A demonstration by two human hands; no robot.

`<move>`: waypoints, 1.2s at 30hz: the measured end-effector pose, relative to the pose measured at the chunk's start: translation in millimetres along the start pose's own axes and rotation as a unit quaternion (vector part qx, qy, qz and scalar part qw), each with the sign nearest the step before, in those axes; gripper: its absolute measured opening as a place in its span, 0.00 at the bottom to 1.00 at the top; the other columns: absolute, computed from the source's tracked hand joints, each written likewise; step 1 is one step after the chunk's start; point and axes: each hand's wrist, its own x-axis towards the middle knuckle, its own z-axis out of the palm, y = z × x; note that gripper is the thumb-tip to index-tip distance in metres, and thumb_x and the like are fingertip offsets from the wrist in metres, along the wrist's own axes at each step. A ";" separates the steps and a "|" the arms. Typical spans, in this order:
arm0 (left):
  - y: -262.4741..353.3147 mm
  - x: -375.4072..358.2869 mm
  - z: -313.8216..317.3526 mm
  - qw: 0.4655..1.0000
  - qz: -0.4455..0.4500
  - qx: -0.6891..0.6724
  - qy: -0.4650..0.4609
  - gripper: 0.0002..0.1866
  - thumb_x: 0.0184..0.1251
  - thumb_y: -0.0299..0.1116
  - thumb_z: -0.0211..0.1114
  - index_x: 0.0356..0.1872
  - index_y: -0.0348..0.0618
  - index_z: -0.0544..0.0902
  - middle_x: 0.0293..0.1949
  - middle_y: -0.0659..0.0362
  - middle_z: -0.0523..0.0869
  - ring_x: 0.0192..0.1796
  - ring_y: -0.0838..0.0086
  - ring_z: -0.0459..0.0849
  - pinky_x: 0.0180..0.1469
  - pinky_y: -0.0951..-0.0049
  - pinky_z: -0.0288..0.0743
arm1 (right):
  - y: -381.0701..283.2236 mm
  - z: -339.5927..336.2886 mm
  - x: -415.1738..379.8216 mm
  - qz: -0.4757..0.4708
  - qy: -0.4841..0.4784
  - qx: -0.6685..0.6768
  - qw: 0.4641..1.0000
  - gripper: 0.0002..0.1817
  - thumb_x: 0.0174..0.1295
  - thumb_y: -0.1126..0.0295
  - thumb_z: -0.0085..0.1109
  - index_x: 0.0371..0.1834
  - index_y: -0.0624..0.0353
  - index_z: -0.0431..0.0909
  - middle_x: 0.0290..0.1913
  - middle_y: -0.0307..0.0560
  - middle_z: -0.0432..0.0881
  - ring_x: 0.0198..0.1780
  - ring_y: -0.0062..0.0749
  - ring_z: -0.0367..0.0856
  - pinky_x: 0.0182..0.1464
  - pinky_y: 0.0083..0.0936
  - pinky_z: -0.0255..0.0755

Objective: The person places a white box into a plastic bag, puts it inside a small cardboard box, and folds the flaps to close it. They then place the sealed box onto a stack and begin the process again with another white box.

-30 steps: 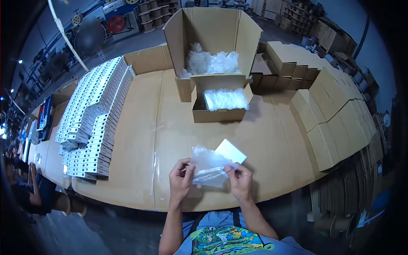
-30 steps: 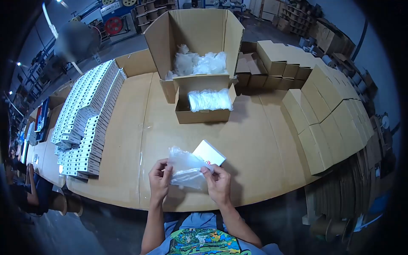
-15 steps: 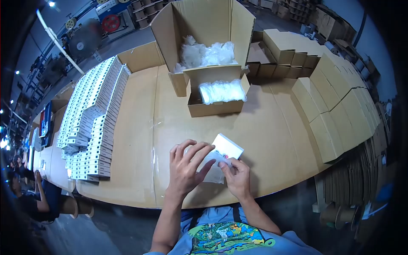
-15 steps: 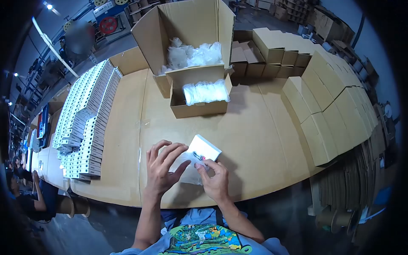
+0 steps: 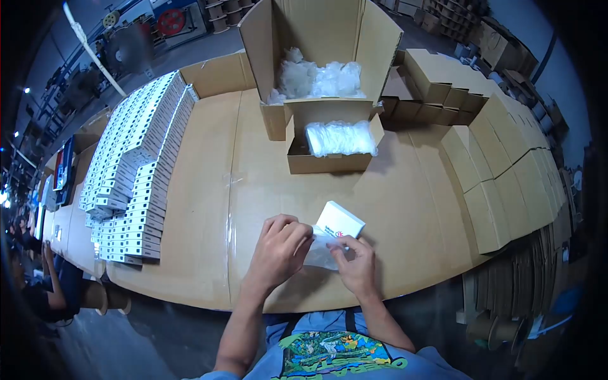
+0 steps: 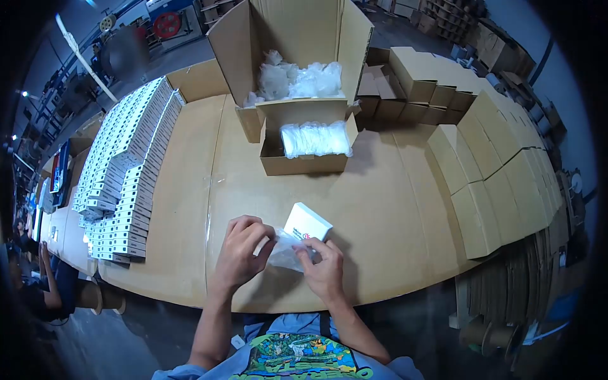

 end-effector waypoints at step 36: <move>-45.8 -40.4 49.5 0.742 -0.303 -0.593 0.068 0.52 0.51 0.28 0.85 0.74 0.40 0.59 0.61 0.50 0.80 0.61 0.66 0.83 0.64 0.65 0.80 | 18.3 12.8 9.2 -0.034 0.077 0.046 0.995 0.10 0.61 0.70 0.76 0.37 0.63 0.86 0.34 0.51 0.85 0.36 0.39 0.83 0.40 0.32 0.75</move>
